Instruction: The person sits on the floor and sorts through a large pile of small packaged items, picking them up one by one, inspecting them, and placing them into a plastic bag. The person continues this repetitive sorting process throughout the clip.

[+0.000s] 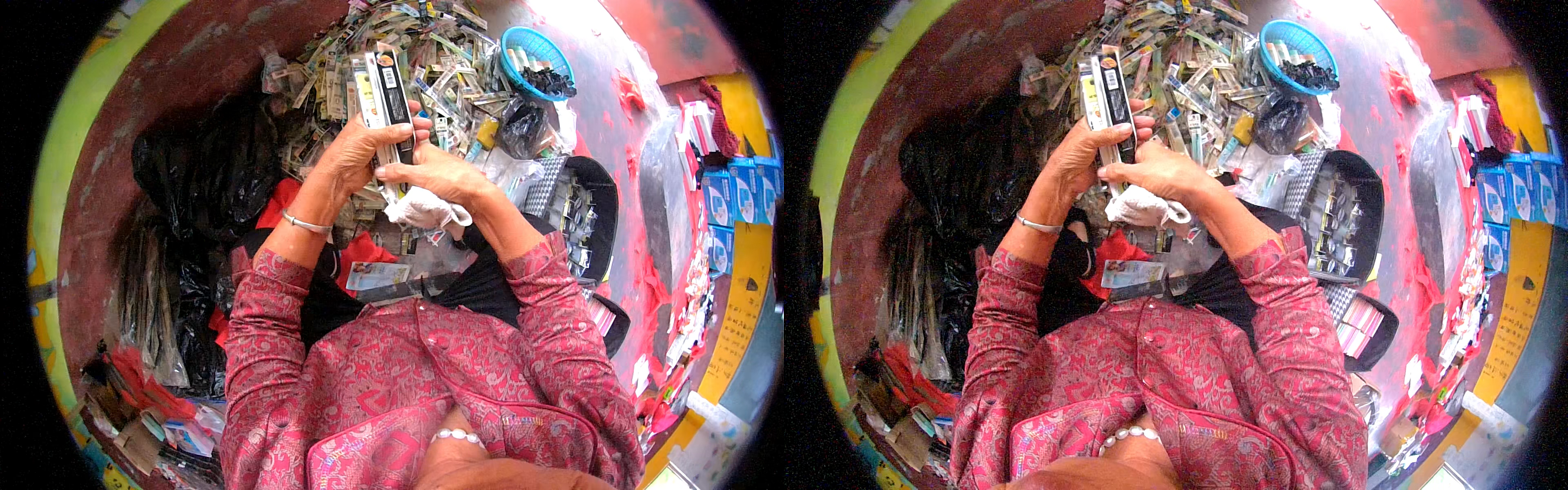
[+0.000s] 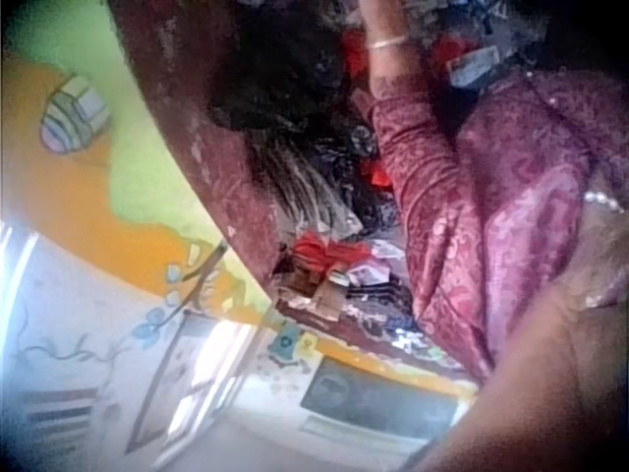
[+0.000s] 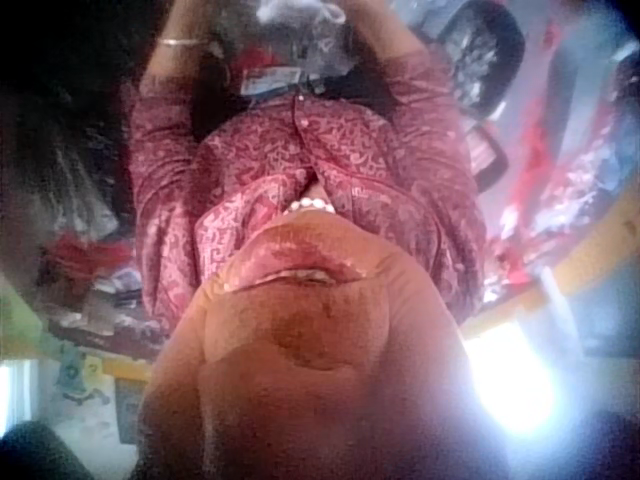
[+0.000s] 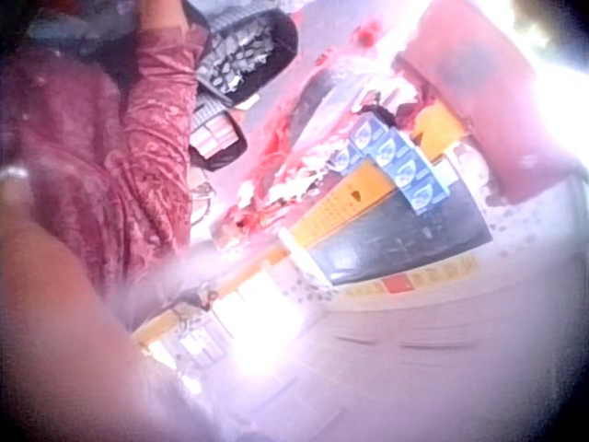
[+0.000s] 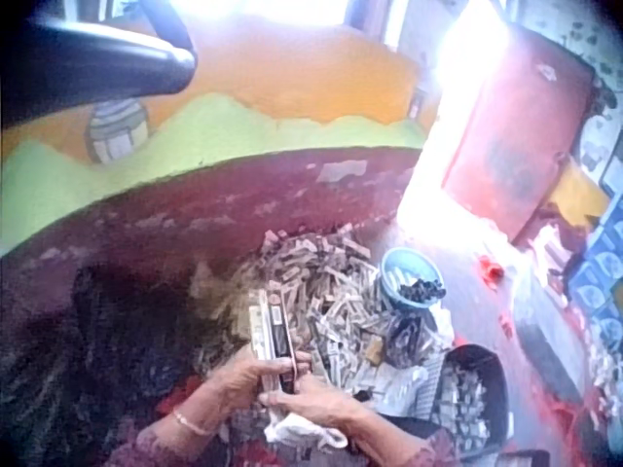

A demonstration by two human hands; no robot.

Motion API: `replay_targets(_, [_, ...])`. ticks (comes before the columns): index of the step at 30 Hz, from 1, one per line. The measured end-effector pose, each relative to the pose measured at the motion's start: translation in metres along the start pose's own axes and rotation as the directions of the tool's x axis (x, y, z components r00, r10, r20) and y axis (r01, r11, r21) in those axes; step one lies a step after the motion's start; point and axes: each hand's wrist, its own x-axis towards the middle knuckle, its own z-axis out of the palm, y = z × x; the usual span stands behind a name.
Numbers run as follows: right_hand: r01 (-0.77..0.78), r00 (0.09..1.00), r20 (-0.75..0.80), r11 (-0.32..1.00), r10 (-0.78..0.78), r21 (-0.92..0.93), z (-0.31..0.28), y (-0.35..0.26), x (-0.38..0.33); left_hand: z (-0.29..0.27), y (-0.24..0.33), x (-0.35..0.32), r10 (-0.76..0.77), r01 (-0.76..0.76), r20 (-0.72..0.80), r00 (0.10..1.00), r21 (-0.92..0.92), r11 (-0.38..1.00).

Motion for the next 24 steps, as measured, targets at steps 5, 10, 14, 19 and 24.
replay_targets(5, [0.038, 0.996, -0.063, 0.957, -0.059, -0.286, -0.029, -0.035, -0.025, -0.011, 0.006, 0.001, 0.016, -0.017, -0.095, 0.995, -0.003, 1.000])
replay_targets(10, [0.418, 0.419, -0.810, 0.879, -0.411, -0.230, -0.053, -0.034, -0.019, 0.011, 0.001, -0.002, -0.035, 0.035, -0.020, 0.999, 0.015, 0.999])
replay_targets(14, [0.383, 0.350, -0.430, 0.546, -0.832, -0.745, -0.025, -0.038, 0.001, 0.017, -0.010, -0.008, -0.097, 0.089, 0.036, 0.995, 0.186, 0.979])
replay_targets(19, [0.220, 0.216, -0.426, 0.469, -0.878, -0.855, -0.045, -0.029, 0.006, 0.027, -0.007, -0.026, -0.167, 0.149, 0.194, 0.967, 0.103, 0.983])
replay_targets(24, [0.027, 0.165, -0.868, 0.882, -0.468, -0.470, -0.086, -0.021, 0.006, 0.023, -0.006, -0.029, -0.153, 0.162, 0.230, 0.961, -0.017, 0.987])
